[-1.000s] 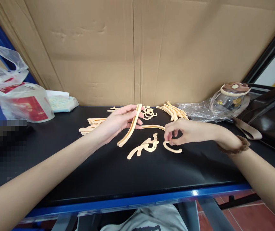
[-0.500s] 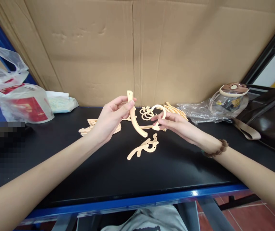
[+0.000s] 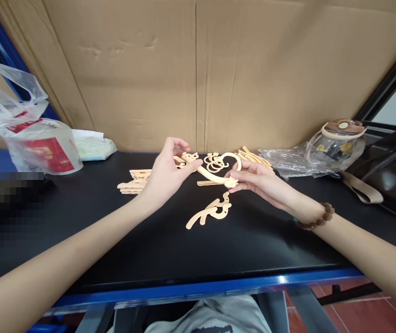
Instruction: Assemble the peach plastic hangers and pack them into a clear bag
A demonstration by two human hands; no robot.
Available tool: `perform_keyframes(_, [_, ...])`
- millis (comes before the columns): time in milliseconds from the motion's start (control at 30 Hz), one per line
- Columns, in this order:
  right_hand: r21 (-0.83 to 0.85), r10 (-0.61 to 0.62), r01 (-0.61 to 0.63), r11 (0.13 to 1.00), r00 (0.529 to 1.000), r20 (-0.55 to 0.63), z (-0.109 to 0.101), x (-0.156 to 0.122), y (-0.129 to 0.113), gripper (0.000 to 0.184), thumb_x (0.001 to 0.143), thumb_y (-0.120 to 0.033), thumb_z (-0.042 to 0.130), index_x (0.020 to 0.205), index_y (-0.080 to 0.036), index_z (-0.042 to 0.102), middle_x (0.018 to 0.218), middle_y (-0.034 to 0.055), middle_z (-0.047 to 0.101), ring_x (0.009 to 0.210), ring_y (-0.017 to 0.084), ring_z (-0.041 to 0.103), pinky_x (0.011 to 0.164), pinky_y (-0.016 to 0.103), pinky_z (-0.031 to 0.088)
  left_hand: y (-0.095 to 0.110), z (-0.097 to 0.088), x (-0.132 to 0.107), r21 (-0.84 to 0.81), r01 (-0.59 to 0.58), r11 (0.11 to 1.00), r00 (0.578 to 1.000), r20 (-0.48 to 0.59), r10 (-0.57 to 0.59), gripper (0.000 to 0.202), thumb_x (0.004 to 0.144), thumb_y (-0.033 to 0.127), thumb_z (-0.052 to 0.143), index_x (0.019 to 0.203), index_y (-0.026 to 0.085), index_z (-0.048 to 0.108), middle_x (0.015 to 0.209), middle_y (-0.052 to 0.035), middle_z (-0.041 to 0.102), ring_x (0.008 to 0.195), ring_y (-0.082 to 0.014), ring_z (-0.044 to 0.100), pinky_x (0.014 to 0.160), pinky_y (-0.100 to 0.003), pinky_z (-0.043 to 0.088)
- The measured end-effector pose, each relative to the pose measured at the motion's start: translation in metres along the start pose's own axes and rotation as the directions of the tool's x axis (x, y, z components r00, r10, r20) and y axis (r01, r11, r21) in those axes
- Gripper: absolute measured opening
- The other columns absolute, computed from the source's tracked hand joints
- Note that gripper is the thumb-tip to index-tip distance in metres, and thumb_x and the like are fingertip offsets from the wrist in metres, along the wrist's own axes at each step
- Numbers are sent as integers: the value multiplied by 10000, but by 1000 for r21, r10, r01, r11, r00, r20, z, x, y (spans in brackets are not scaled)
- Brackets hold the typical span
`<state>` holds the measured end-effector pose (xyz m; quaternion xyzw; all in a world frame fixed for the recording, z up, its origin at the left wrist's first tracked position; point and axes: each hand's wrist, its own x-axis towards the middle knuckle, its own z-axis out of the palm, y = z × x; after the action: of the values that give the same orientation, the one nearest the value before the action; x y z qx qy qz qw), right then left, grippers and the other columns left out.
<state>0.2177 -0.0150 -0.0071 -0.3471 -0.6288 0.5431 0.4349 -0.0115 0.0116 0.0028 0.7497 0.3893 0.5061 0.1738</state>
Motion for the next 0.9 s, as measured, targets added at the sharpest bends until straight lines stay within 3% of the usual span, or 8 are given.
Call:
perform_keyframes(100, [-20,22,-22,1000,1000,1,3,0,0,205,753,-339,728,787,-174,613,860,4,668,778,117,650,817,321,572,4,3,-6,334,-221,916,975,95,201,173,886,277,530,1046,212,512,1122,-63,589,1042,-235,524,903,-381,393])
perform_keyframes(167, [-16,37,-37,999,999,-7,6,0,0,209,743,-330,736,773,-173,603,838,0,672,769,114,652,807,306,569,10,8,-11,460,-403,791,913,258,315,143,939,281,438,980,209,554,1024,-61,638,1016,-246,543,984,-428,325])
perform_keyframes(267, [8,36,-36,999,999,13,9,-1,1,218,745,-326,738,771,-173,585,763,-17,663,733,105,653,789,296,564,18,13,-17,409,-590,696,781,508,364,228,949,379,431,909,193,558,832,-50,653,855,-230,592,975,-412,337])
perform_keyframes(333, [13,54,-54,998,997,46,9,-1,1,240,739,-341,744,777,-175,575,734,-16,669,720,113,663,777,307,566,19,14,-20,382,-599,704,738,604,300,263,951,412,421,928,181,546,764,-46,640,762,-223,602,807,-350,413])
perform_keyframes(433, [-14,76,-76,997,997,24,7,-1,1,269,742,-385,735,797,-172,581,764,6,679,724,127,672,741,302,569,16,10,-18,442,-518,733,765,623,165,275,982,384,348,1027,182,529,780,-46,663,677,-214,614,581,-282,362])
perform_keyframes(633, [-66,36,-48,997,984,-177,-3,1,0,259,728,-384,733,809,-168,614,841,6,646,755,107,629,693,246,538,11,3,-15,452,-481,751,793,590,152,216,970,305,333,1099,201,472,883,-56,686,777,-223,647,631,-286,380])
perform_keyframes(767, [-15,52,-54,998,992,-112,-4,3,2,271,722,-344,745,881,-183,597,787,-15,641,699,99,623,745,284,541,18,7,-20,433,-447,782,780,616,105,160,923,260,368,1039,198,461,668,7,638,570,-186,594,534,-265,329])
perform_keyframes(900, [18,72,-72,997,997,7,-3,2,6,297,764,-315,721,993,-190,579,808,-5,667,757,115,647,818,314,534,20,16,-29,550,-407,729,838,542,60,293,939,427,379,1026,183,517,533,17,595,475,-188,564,477,-257,246])
